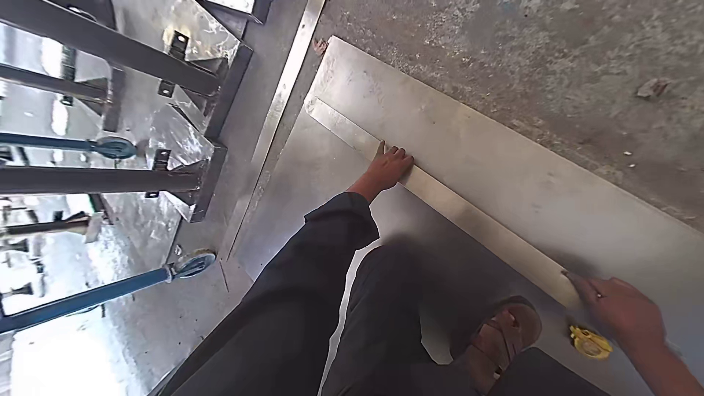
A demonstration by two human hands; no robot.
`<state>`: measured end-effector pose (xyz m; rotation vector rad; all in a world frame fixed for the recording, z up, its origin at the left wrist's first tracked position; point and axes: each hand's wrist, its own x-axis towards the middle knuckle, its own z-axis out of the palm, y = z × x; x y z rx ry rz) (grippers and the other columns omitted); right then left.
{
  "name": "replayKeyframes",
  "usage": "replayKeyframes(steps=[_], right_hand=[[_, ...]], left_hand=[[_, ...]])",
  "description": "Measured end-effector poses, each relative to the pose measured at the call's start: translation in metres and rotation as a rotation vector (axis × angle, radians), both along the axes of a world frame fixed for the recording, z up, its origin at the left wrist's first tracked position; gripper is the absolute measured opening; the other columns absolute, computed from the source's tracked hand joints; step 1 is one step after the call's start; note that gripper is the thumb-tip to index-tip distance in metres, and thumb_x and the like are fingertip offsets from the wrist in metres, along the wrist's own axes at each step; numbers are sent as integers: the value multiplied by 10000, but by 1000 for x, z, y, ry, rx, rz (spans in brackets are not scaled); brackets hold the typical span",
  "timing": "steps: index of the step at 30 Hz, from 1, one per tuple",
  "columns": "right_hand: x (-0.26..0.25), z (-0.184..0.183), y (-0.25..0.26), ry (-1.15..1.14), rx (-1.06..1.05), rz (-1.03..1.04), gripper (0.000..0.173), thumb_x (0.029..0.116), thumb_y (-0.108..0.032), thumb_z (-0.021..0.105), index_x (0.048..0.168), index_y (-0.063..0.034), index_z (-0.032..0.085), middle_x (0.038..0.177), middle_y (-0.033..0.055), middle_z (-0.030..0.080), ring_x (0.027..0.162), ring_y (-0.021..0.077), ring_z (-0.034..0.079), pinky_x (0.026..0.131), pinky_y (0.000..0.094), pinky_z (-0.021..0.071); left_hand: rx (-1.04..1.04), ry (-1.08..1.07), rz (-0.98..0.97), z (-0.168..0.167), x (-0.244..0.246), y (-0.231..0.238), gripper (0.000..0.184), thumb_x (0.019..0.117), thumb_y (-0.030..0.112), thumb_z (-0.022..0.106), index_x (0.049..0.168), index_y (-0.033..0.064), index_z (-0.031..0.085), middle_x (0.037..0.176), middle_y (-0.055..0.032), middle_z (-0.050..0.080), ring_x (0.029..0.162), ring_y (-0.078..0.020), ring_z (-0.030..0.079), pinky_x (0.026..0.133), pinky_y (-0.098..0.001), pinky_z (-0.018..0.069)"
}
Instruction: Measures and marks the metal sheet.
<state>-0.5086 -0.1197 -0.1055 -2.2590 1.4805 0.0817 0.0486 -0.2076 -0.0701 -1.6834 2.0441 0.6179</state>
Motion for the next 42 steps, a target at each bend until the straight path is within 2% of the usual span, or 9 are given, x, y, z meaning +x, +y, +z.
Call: replayKeyframes(steps=[8,12,16,25,29,32,35,39,42], right_hand=[[34,25,-57,-83,71,430,725,1058,-572,293,622,-44,531,591,152,572,646,397,646,578,539,489],[132,32,-137,-59,-41,809,735,1078,-571,240,684,-52,582,640,141,600,695,383,660,596,527,511],[242,51,-196,-271,-329,948,525,1075,-379,413,701,-56,590,631,96,551,661,328,614,565,461,459],[452,21,-96,-351,-4,1176,581,1112,-417,368,823,10,636,743,181,642,803,382,684,687,495,535],[509,19,-44,-83,455,1038,621,1127,-458,251,1081,49,607,1003,278,676,1015,467,682,824,605,518],[517,-4,-31,-53,705,375,571,1125,-442,303,1163,7,654,1042,209,716,1003,365,708,878,573,529],[537,-17,-46,-209,831,-95,530,1133,-421,330,1054,-41,691,831,50,705,619,145,654,653,363,569],[555,-13,-62,-151,1007,-333,619,1126,-465,335,882,-34,707,711,42,714,473,100,564,504,284,467],[563,-10,-64,-131,1007,-397,608,1122,-461,361,856,-47,716,687,10,711,454,79,564,479,265,471]], left_hand=[[268,-112,260,58,39,128,507,820,137,778,1294,78,608,1232,-218,637,1210,-441,586,980,-685,441],[398,-143,544,56,72,226,681,778,225,817,1358,-2,542,1316,-284,586,1247,-487,557,983,-675,467],[458,-186,813,61,92,315,735,783,304,831,1371,-14,526,1346,-257,586,1243,-443,591,984,-625,511],[854,-358,1072,30,175,451,833,701,422,924,1349,7,605,1428,-269,547,1272,-469,579,972,-679,515],[649,-151,1128,19,257,399,632,951,497,697,1323,-11,645,1285,-273,663,1259,-453,606,1066,-670,446],[265,-57,1166,6,319,319,548,1029,390,597,1395,-17,583,1320,-271,639,1279,-447,585,1103,-646,414],[-31,-59,1179,-3,384,242,476,1051,282,575,1396,-47,565,1363,-314,589,1288,-484,562,1092,-669,410],[-150,-115,1260,-11,445,172,540,1034,271,595,1453,-56,495,1495,-328,465,1396,-493,456,1143,-657,359],[-157,-89,1336,-23,486,148,877,987,315,682,1619,-13,171,1605,-326,311,1449,-507,381,1164,-671,319]])
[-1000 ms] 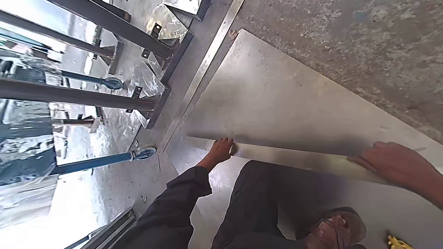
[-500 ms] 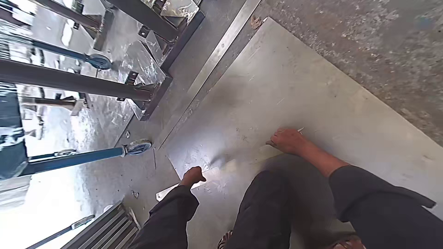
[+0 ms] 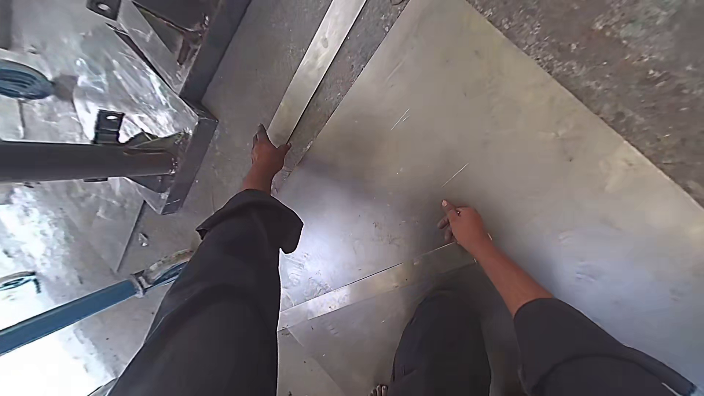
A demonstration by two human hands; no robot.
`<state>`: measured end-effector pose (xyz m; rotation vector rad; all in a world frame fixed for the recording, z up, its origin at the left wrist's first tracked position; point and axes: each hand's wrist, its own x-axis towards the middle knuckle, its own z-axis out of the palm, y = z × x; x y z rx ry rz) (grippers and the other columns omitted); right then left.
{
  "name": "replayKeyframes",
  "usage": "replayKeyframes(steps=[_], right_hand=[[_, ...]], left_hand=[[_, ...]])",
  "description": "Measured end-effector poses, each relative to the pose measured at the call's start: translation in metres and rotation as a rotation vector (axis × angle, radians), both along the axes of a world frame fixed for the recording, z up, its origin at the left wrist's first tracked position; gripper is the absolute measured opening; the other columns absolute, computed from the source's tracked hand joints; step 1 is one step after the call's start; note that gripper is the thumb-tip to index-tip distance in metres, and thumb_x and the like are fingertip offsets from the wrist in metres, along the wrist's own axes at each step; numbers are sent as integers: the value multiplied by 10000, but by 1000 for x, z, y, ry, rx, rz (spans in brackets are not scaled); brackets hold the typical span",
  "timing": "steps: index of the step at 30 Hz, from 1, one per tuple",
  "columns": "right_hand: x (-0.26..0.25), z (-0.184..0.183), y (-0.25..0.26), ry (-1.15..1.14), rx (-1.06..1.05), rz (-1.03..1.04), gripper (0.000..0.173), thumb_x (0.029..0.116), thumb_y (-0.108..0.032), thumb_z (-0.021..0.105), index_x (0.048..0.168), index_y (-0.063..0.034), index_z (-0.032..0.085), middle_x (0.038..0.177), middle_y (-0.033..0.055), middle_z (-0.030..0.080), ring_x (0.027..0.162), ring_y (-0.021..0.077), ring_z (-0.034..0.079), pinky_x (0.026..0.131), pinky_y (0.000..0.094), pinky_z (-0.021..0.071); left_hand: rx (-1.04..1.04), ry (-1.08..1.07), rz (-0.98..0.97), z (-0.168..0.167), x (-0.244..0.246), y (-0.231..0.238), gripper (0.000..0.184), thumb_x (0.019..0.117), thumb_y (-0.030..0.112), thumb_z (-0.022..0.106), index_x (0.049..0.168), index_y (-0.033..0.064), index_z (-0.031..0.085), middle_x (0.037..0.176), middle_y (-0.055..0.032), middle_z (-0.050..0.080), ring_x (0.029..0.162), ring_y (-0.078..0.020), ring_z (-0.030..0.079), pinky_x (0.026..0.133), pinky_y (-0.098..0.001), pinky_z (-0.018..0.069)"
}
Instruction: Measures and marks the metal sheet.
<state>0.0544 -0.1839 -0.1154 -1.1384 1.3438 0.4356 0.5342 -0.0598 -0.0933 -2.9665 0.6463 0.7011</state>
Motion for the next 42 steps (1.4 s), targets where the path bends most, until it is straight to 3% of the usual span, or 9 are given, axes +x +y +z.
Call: replayKeyframes(steps=[3,8,11,16,23,26,33,37,42], right_hand=[[1,-1,-1,24,46,-8,611,1119,-468,365,841,-58,722,664,3,708,426,70,545,445,253,443],[0,0,-2,32,74,-8,620,1116,-473,374,812,-64,725,632,-1,694,404,67,522,429,251,425],[3,-3,-7,30,57,-15,621,1114,-478,375,806,-65,721,631,-3,690,406,74,528,431,258,438],[2,0,-2,40,18,8,628,1112,-491,375,817,-63,727,629,0,681,431,90,547,476,284,474],[-11,-1,-5,-52,26,-48,579,1115,-477,382,947,-40,722,787,29,746,502,86,578,501,279,451],[-43,26,-11,-145,-293,-82,392,1078,-367,533,1169,-25,700,957,101,718,799,192,657,787,418,526],[-127,165,-85,-292,-1619,479,584,918,-300,750,1465,-188,577,1352,207,608,996,420,644,738,549,506],[-120,204,-106,-305,-1807,788,551,940,-202,698,1477,-226,577,1435,103,611,1014,318,651,766,464,482],[-178,220,-89,-294,-1361,1190,272,1012,-79,486,1200,-17,673,1041,189,697,999,378,666,785,506,515]], left_hand=[[20,54,8,-17,26,-16,974,983,315,695,1633,-13,48,1584,-354,331,1456,-507,378,1173,-653,315],[-89,68,62,-21,48,-20,896,801,194,894,1512,-48,405,1517,-318,440,1416,-463,430,1150,-619,360],[125,-5,-8,-16,60,-37,857,749,373,929,1389,-40,535,1432,-355,493,1375,-529,440,1070,-760,338],[113,-96,-65,17,5,-35,488,956,356,726,1119,-99,655,1231,-373,609,1210,-568,558,976,-786,397],[20,-285,-308,125,-105,27,362,1080,236,514,972,-80,653,1210,-291,629,1000,-505,668,810,-704,504],[-151,-423,-544,182,-150,77,369,1061,233,532,943,-79,689,1095,-292,685,870,-478,710,682,-644,537],[-309,-677,-829,255,-244,150,299,1037,178,551,903,-35,712,933,-239,707,659,-400,699,486,-525,511],[-395,-737,-945,291,-285,163,239,1025,127,576,963,-34,741,953,-226,730,717,-371,721,555,-493,545],[-457,-665,-1201,308,-333,175,182,1011,83,602,985,-21,749,940,-184,749,797,-307,745,668,-412,587]])
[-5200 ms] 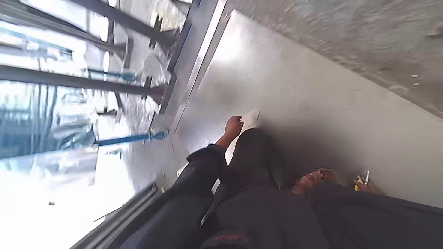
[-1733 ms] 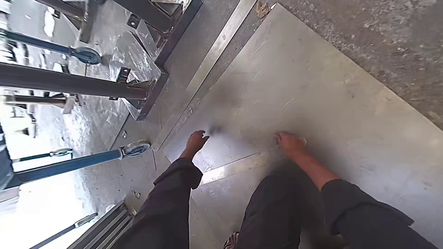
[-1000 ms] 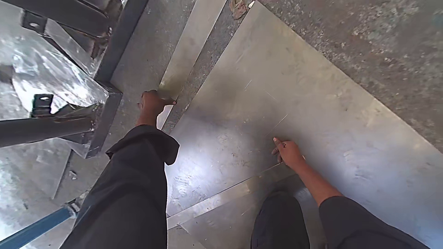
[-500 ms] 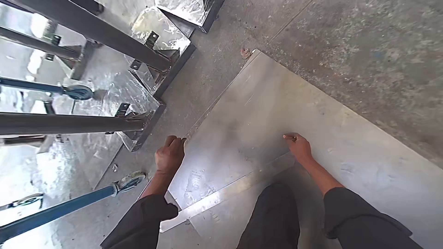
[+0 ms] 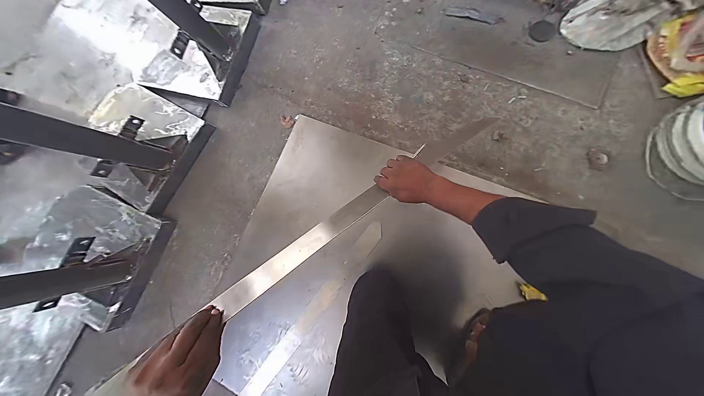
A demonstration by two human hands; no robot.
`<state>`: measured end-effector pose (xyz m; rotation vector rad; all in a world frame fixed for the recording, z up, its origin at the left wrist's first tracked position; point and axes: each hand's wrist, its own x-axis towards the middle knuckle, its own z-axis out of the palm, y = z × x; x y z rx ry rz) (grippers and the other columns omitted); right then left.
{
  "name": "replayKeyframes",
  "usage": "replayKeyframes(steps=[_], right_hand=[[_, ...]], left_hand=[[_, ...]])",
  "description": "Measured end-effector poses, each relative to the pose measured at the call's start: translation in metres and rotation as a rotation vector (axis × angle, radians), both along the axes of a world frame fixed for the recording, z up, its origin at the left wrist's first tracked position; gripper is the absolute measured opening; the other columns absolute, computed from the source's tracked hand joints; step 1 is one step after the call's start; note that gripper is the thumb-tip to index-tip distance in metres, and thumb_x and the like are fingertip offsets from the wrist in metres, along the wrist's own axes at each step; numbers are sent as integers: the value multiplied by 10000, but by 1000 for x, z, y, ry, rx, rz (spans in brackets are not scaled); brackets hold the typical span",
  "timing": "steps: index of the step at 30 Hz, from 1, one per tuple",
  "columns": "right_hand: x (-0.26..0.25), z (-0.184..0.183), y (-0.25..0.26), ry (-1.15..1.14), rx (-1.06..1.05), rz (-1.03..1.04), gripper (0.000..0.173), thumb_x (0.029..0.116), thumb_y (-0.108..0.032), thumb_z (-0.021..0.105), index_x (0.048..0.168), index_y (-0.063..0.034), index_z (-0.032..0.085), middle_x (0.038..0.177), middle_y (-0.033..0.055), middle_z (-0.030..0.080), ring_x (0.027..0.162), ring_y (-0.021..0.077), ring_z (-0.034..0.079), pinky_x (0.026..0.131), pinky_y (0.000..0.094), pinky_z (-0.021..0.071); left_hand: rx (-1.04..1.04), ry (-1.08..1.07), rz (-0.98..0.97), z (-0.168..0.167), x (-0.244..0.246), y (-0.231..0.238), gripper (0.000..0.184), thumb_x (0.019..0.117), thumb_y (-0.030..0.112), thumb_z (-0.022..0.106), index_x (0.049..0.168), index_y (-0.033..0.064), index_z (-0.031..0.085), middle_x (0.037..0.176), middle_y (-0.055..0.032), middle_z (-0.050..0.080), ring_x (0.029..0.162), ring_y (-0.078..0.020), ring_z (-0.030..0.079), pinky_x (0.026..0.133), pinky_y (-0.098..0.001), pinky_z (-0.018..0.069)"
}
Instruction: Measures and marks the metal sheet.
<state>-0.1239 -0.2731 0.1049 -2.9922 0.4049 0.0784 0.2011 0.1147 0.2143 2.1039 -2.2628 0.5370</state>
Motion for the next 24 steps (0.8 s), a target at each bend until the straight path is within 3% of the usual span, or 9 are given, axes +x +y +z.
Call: replayKeyframes(steps=[3,7,10,16,20,22,24], right_hand=[[-100,-3,34,130,81,-69,286,999,-50,526,1248,12,652,1054,204,701,949,387,699,694,502,566],[-215,-32,112,187,207,-305,429,981,-14,519,1407,25,557,1173,262,676,971,444,706,674,556,568],[-273,-75,148,93,149,-512,466,940,32,501,1403,52,545,1155,302,655,950,494,694,634,583,563],[-301,-135,177,162,228,-935,481,900,22,581,1379,38,539,1238,324,600,1051,510,662,732,621,560],[-321,-163,196,247,397,-1042,545,866,-75,681,1384,-1,531,1226,305,636,1093,500,659,797,638,550],[-329,-172,197,250,459,-1061,605,817,-87,754,1379,-7,545,1248,306,608,1111,506,637,810,648,543],[-330,-176,200,253,482,-1042,538,852,-46,721,1366,5,570,1238,319,599,1071,515,647,799,653,544]], left_hand=[[35,46,-180,-18,-23,-29,178,1021,75,570,977,-10,720,961,-177,749,916,-322,750,820,-442,598],[193,125,-375,-50,-74,-88,178,1001,38,511,919,-15,660,899,-194,697,821,-366,713,701,-514,574],[375,157,-524,-96,-108,-156,137,960,24,584,884,-1,695,910,-164,693,849,-351,711,679,-507,582],[528,115,-510,-197,-164,-260,160,1004,1,513,980,-30,667,1056,-191,670,987,-380,684,741,-528,578],[720,127,-354,-251,-204,-279,185,1016,-11,484,1077,-32,657,1127,-224,662,1109,-425,643,844,-581,553],[741,145,-304,-268,-212,-276,186,1010,0,503,1101,-10,665,1097,-224,671,1096,-428,646,842,-582,550],[750,144,-267,-274,-216,-272,183,1007,15,528,1118,10,673,1075,-208,673,1084,-417,644,835,-568,551]])
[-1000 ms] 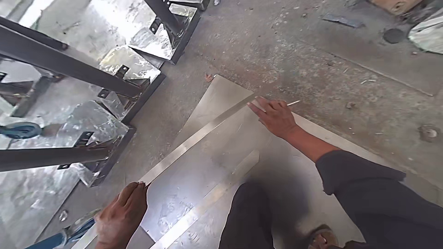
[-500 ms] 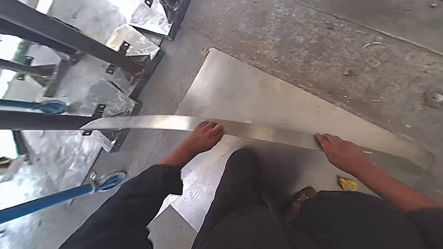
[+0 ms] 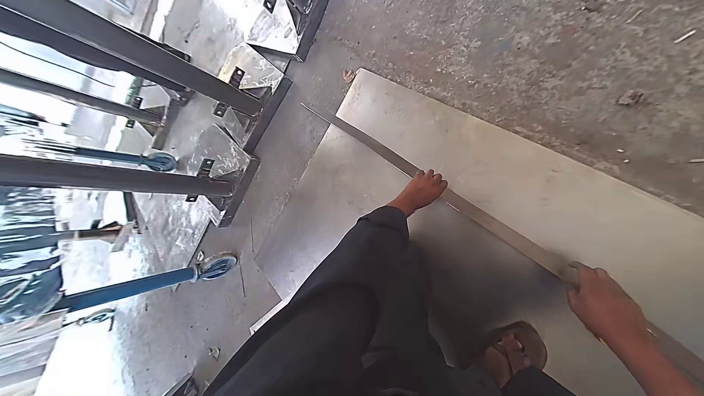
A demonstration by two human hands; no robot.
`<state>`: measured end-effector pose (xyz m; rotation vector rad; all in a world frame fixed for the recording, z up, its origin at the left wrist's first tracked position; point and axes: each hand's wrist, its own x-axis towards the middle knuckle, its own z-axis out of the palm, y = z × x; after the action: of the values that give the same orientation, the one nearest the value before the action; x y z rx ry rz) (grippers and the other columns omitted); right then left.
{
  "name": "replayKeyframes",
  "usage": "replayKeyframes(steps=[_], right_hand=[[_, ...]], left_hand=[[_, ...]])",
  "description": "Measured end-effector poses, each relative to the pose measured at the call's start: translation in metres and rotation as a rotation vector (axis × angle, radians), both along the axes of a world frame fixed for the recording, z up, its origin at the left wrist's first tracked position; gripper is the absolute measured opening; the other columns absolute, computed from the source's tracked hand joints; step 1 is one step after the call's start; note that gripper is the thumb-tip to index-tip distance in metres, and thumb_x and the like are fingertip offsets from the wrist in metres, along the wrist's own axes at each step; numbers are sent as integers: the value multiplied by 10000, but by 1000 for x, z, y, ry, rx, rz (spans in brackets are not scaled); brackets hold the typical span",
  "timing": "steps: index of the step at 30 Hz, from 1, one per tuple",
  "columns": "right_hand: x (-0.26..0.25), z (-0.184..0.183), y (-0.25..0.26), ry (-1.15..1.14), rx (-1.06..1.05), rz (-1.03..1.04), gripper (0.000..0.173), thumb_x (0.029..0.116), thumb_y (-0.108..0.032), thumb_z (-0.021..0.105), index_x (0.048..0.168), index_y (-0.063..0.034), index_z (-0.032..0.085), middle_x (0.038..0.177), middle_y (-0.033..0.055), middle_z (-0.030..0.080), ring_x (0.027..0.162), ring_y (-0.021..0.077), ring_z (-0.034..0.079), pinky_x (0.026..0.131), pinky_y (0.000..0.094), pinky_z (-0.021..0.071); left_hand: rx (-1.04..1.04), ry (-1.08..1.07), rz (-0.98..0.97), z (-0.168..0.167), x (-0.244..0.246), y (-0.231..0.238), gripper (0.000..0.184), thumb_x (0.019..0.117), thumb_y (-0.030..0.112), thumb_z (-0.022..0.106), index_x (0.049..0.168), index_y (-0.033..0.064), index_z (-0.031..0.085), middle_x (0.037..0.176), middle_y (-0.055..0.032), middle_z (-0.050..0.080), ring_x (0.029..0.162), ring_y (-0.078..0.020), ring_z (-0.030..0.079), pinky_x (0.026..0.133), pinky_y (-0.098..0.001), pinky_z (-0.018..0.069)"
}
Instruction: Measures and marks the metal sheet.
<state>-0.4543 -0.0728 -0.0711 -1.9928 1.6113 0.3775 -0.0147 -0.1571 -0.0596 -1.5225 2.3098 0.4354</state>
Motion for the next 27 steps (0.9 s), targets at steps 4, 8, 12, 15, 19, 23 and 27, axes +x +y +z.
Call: replayKeyframes(steps=[4,8,12,15,19,23,27], right_hand=[[-2,0,2,25,78,25,514,919,-18,652,1421,-25,542,1267,312,591,960,506,685,745,652,560],[0,-4,6,-11,97,-13,577,912,23,635,1463,-34,473,1277,336,586,971,528,682,758,666,554],[-7,-10,7,-62,87,-53,593,888,32,647,1452,-66,494,1240,316,605,953,514,683,738,656,553],[-27,-18,14,-94,85,-124,619,856,-45,729,1438,-89,521,1221,316,605,972,511,662,752,674,531],[-65,-26,22,-88,-7,-262,790,789,-221,891,1472,-60,528,1339,364,531,1144,577,581,864,738,492],[-96,-33,27,-69,-23,-323,910,746,-351,931,1504,-82,505,1500,331,440,1324,587,460,985,771,420],[-95,-16,28,-50,22,-355,822,829,-336,858,1509,-58,489,1527,302,444,1361,531,471,1012,719,445]], left_hand=[[118,-15,-1,-5,-4,0,241,1050,42,444,1196,-33,620,1116,-249,674,1091,-446,658,832,-596,545],[75,-39,-57,-8,0,-5,334,1055,39,412,1342,-33,566,1077,-248,687,1013,-441,689,785,-573,562],[-7,-24,-58,-16,-4,-5,373,1043,24,432,1391,-28,555,1058,-232,697,993,-425,690,794,-559,559],[2,-34,-14,-22,-9,3,410,1031,13,451,1433,-18,525,1063,-235,698,1001,-433,690,811,-569,554],[35,-79,18,-30,-14,-3,503,1041,31,438,1543,11,410,1069,-244,692,993,-439,689,825,-576,546],[101,-135,177,-26,-21,-5,587,1059,57,412,1628,77,268,1163,-278,667,1080,-477,660,894,-619,518],[-23,-19,202,-29,-28,-5,563,1009,45,530,1559,40,410,1500,-280,496,1354,-552,469,950,-793,415]])
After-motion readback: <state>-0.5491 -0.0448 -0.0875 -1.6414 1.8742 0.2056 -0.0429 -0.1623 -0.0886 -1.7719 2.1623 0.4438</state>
